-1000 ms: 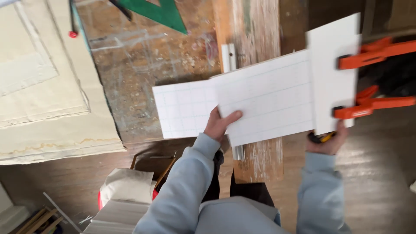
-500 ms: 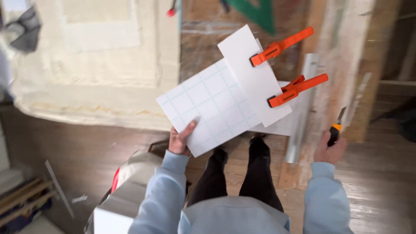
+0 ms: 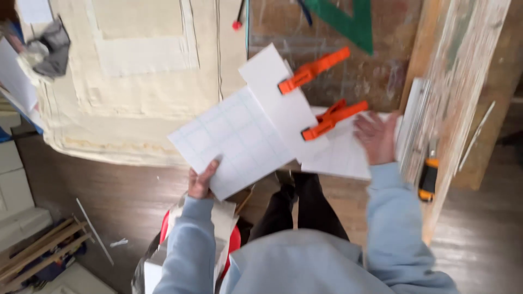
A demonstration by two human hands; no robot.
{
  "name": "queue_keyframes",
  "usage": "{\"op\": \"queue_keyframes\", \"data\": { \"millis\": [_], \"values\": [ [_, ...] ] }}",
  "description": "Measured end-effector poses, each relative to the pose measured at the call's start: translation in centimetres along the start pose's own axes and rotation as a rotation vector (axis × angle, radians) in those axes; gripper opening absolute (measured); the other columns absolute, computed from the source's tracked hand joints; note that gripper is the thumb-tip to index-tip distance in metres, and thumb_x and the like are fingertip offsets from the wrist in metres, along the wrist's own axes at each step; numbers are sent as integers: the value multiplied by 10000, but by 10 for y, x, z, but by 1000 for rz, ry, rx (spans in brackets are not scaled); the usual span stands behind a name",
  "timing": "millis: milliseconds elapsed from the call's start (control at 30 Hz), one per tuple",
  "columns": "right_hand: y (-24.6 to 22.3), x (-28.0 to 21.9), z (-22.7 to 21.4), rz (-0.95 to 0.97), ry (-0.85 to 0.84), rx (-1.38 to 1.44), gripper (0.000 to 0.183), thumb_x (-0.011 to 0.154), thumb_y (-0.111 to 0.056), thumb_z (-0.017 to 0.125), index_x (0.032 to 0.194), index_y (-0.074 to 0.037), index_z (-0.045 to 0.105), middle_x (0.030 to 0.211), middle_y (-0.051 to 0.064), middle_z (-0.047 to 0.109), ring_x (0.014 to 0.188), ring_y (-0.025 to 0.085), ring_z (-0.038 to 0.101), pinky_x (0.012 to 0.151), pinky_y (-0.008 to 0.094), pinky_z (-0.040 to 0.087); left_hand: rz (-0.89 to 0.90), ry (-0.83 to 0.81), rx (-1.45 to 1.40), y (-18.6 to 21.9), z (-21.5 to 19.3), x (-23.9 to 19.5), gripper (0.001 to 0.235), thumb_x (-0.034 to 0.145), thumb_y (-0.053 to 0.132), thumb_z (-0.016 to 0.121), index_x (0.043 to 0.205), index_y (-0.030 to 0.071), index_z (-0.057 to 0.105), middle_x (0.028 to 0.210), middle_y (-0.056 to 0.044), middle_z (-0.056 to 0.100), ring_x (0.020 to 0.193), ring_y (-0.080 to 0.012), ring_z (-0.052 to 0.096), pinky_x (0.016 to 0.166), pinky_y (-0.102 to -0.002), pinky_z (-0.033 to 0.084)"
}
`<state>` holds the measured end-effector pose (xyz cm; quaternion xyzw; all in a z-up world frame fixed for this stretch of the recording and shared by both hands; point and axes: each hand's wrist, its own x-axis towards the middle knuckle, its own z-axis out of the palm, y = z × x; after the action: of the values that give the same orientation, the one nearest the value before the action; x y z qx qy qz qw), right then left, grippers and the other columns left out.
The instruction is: Cutting and organizing pieces of white mat board using a utility knife, straight edge, and clamps.
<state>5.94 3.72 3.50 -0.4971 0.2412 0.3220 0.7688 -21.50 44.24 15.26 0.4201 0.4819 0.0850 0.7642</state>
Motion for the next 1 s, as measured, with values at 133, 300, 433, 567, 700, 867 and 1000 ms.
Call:
{"op": "queue_keyframes", "data": {
  "millis": [133,300,433,567,700,867,1000],
  "values": [
    [-33,30,120,186,69,139,917,770,-850,452,1279,-110,636,1155,64,725,1065,252,678,963,468,504,140,-67,108,3,-7,41,546,779,184,855,1265,23,666,1203,-101,734,1099,-187,687,977,-353,543],
    [-20,73,161,282,53,197,650,858,-639,716,1124,-48,667,1062,87,698,1005,279,672,935,456,561,170,-39,30,13,-14,57,411,815,165,869,1170,15,726,1111,-103,741,1002,-205,672,904,-349,532],
    [-29,88,211,344,71,328,704,814,-637,699,1086,9,640,987,127,693,944,296,683,876,473,607,117,-37,21,13,-24,84,394,838,157,876,1165,-5,728,1092,-104,737,996,-202,655,908,-354,525],
    [-6,113,214,189,223,376,541,763,-506,678,1000,-28,590,851,103,603,782,301,631,727,478,581,103,-51,-10,9,-36,110,395,828,166,870,1158,9,719,1077,-103,746,991,-207,674,897,-369,546],
    [11,147,194,5,321,449,477,803,-489,607,916,-36,510,795,119,550,669,287,590,584,424,524,120,-94,-93,30,-34,130,420,821,146,876,1186,27,706,1125,-88,738,1033,-188,669,928,-339,536],
    [-11,188,144,-322,414,156,623,833,-642,614,1023,-51,560,791,147,545,681,321,575,593,458,515,84,-97,-39,47,-76,162,383,838,141,872,1160,-3,723,1080,-108,749,976,-204,681,875,-353,547],
    [-18,175,160,-852,517,-1297,855,837,-305,729,1528,54,377,1480,282,548,1380,442,522,1188,571,433,12,-67,-62,63,-88,168,364,840,140,866,1146,3,723,1057,-109,749,945,-204,681,844,-354,548]
  ]
}}
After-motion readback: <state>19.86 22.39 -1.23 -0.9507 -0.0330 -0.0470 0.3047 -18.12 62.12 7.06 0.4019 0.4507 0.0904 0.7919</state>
